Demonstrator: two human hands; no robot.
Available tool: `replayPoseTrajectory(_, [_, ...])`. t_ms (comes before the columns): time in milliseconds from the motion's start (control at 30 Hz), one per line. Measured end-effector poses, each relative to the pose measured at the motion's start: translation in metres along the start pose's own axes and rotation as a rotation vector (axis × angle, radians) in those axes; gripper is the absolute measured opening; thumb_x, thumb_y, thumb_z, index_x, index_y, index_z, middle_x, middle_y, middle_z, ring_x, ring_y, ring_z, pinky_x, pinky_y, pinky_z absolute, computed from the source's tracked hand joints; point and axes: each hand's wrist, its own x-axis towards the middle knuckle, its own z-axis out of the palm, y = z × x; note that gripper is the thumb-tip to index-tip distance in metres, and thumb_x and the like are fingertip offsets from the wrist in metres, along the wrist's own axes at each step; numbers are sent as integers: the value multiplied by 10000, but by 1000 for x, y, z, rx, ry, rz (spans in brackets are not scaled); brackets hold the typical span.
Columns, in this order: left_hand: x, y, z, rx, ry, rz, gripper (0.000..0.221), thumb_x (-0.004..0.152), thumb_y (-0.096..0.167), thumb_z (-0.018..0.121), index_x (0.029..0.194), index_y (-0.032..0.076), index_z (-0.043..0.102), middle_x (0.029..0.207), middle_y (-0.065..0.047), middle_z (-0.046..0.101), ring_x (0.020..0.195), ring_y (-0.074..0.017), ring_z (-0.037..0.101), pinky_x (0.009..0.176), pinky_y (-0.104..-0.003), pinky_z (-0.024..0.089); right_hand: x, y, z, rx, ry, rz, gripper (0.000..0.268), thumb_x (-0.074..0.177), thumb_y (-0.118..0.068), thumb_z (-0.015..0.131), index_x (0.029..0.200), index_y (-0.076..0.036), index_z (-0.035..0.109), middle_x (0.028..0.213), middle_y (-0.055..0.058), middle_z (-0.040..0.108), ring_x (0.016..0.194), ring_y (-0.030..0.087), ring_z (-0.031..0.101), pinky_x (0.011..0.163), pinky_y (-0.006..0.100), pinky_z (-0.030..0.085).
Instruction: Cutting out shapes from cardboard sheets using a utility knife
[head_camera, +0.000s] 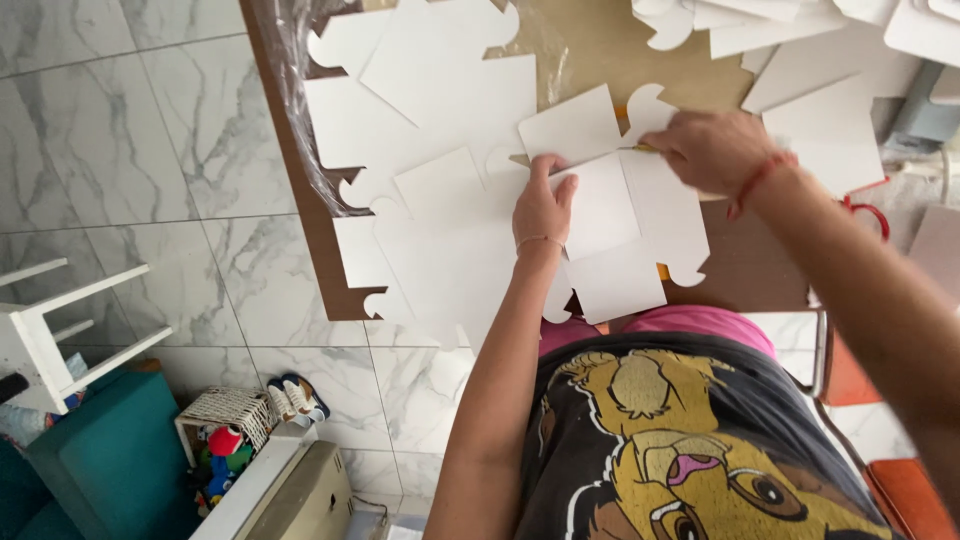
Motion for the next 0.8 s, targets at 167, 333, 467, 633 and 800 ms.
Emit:
replayPoseTrajectory(167, [7,-26,10,-120,17,29,184,800,348,543,913,217,481,991,-45,610,957,-306,569,817,-426,459,-2,-3,53,547,169,270,303,823,-250,537,1123,-213,548,829,20,607,693,199,600,607,327,483])
replayPoseTrajectory(333, [5,-25,3,-309,-51,26,123,780,267,592,830,176,527,865,-45,630,839,-236,602,749,-346,476,9,7,83,644,341,301,294,825,-206,575,1118,-232,563,861,41,607,785,244,598,637,376,479])
replayPoseTrajectory(467, [14,-35,4,-402,-96,97,159,745,270,645,782,154,542,803,-49,634,758,-168,587,696,-302,472,10,8,84,604,468,220,286,825,-153,588,1108,-187,570,900,46,610,838,253,591,698,372,484])
replayPoseTrajectory(633, [17,-22,-3,-317,-114,105,107,736,237,622,779,180,542,656,5,602,652,-129,565,635,-270,466,0,4,73,589,547,137,275,823,-109,595,1095,-151,585,885,65,613,840,252,591,694,364,490])
replayPoseTrajectory(800, [17,-3,-21,-16,-163,185,219,712,284,633,919,250,567,873,40,651,882,-201,610,751,-345,483,-26,-23,44,877,489,201,194,867,-54,522,1060,-70,538,755,78,618,614,181,593,519,270,483])
